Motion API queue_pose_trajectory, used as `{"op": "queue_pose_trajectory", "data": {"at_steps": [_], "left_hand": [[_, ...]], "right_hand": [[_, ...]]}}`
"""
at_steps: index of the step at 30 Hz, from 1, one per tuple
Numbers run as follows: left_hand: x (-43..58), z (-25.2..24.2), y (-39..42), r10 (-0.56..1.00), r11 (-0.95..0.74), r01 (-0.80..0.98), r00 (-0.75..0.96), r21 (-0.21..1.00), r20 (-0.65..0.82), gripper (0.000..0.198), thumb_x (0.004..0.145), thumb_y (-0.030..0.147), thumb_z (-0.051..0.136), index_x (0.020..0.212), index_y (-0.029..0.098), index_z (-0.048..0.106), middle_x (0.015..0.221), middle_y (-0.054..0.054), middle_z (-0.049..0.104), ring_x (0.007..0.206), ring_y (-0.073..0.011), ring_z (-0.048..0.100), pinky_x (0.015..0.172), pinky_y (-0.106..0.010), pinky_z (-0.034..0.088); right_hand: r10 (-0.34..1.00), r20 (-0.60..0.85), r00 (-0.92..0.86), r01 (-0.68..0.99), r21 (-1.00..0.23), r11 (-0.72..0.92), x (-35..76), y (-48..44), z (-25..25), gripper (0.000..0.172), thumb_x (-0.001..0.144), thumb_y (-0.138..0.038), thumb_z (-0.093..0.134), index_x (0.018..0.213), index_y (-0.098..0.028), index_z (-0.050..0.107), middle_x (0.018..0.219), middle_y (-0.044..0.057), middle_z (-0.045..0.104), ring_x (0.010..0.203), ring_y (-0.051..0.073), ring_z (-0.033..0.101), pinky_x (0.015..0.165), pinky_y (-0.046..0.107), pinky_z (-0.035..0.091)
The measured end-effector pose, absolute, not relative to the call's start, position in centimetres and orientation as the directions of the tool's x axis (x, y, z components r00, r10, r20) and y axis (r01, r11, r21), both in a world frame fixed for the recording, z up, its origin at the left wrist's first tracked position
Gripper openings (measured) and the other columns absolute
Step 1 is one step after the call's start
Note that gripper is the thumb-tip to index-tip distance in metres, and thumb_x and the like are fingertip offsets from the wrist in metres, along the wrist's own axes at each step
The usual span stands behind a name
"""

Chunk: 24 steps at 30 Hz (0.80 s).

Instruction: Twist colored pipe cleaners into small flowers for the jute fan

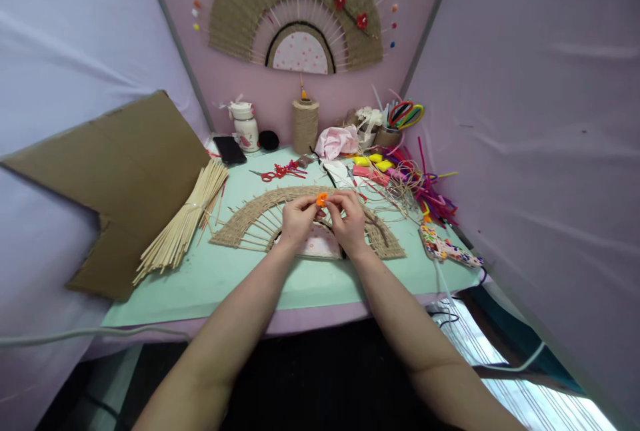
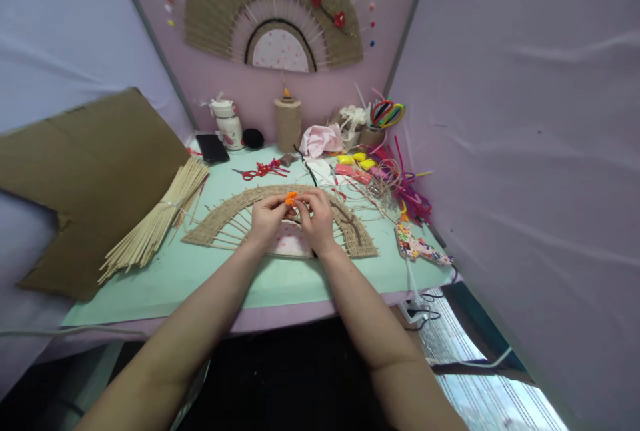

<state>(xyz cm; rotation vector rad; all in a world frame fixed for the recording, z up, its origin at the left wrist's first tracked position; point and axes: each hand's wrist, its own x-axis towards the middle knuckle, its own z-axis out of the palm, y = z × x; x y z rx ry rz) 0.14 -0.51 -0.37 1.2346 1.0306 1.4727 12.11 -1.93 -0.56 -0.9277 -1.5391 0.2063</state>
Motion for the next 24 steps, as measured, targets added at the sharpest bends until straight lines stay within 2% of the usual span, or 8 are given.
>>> {"op": "queue_pose_trajectory", "data": {"at_steps": [4,8,11,20,24], "left_hand": [[0.09,-0.34,-0.3,0.989,-0.147,-0.238,-0.03,0.96,0.143,0.021,0.062,0.031,0.073,0.072,0.013,0.071,0.058,-0.002,0.065,0.053,-0.0107,0.058,0.056,-0.024,0.049],[-0.04,-0.39,-0.16,0.983,-0.182,-0.233,-0.064,0.955,0.172,0.019,0.061,0.029,0.073,0.072,0.013,0.072,0.063,-0.003,0.067,0.057,-0.0117,0.06,0.059,-0.025,0.05],[-0.02,-0.38,-0.14,0.978,-0.203,-0.24,-0.091,0.949,0.186,0.02,0.062,0.029,0.073,0.074,0.013,0.073,0.069,-0.004,0.069,0.061,-0.0127,0.061,0.063,-0.027,0.051],[-0.06,-0.11,-0.71,0.923,-0.377,-0.011,-0.09,0.926,0.375,0.012,0.067,0.019,0.065,0.074,0.017,0.075,0.077,-0.005,0.071,0.072,-0.015,0.062,0.069,-0.027,0.049],[-0.05,-0.35,-0.5,0.945,-0.323,-0.033,-0.072,0.946,0.32,0.013,0.068,0.022,0.065,0.075,0.016,0.074,0.076,-0.005,0.07,0.069,-0.0143,0.061,0.067,-0.026,0.048]], "right_hand": [[0.673,0.73,0.124,0.387,-0.66,0.644,12.06,-2.05,-0.37,0.009,0.086,-0.025,0.054,0.085,-0.02,0.061,0.087,0.004,0.058,0.083,0.017,0.055,0.069,0.03,0.046],[0.732,0.657,0.182,0.318,-0.744,0.588,12.19,-1.96,-0.56,0.015,0.085,-0.028,0.056,0.097,-0.02,0.058,0.092,0.005,0.059,0.082,0.016,0.055,0.068,0.028,0.047],[0.75,0.634,0.19,0.28,-0.767,0.578,12.17,-1.98,-0.69,0.015,0.086,-0.03,0.054,0.095,-0.02,0.058,0.093,0.005,0.059,0.082,0.015,0.056,0.068,0.028,0.047],[0.817,0.548,0.181,0.217,-0.832,0.51,11.77,-1.95,-0.63,0.019,0.082,-0.036,0.058,0.088,-0.019,0.059,0.084,0.003,0.06,0.075,0.015,0.056,0.064,0.027,0.046],[0.835,0.519,0.182,0.178,-0.853,0.491,11.83,-1.85,-0.74,0.019,0.085,-0.037,0.054,0.086,-0.019,0.059,0.079,0.002,0.061,0.072,0.015,0.057,0.065,0.027,0.046]]}}
